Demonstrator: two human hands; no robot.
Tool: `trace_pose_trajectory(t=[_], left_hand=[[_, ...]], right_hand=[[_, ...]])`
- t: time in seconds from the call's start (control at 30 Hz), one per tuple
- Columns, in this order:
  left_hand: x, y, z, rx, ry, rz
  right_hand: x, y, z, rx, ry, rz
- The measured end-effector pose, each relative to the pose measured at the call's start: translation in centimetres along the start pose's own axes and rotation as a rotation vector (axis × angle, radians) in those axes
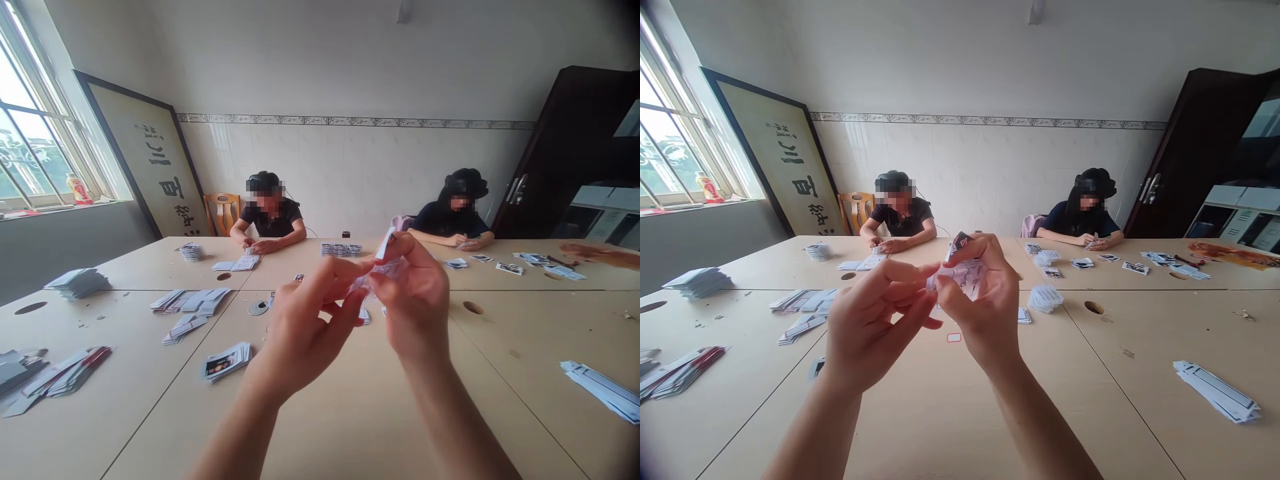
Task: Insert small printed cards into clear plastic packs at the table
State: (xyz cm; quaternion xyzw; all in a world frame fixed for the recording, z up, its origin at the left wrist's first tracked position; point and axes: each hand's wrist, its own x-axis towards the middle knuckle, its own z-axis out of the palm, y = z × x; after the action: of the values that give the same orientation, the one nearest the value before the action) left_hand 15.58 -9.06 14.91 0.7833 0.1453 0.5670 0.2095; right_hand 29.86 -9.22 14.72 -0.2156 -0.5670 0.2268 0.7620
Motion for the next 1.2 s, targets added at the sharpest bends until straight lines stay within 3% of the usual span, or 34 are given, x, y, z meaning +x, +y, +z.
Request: trace_pose_trajectory(t=[0.33,0.67,0.8,1.2], left_hand=[[0.0,-0.1,0.1,-0.003,-0.059,-0.069],[0.8,-0.6,-1.1,-0.085,-0.076,-0.135],[1.0,-0.7,-1.2,-0.099,-0.078,-0.164],[1.5,-1.0,-1.4,-0.157,-0.069,-0.225]], right_hand=[[0.4,0.4,-0.3,-0.009,-0.007,-0.03],[0.2,1.4,0.5,0.025,0.008,-0.055],[0.0,1.7,0.9,-0.012,0.052,-0.008],[0.0,2.3,0.7,0.046,0.013,0.065]])
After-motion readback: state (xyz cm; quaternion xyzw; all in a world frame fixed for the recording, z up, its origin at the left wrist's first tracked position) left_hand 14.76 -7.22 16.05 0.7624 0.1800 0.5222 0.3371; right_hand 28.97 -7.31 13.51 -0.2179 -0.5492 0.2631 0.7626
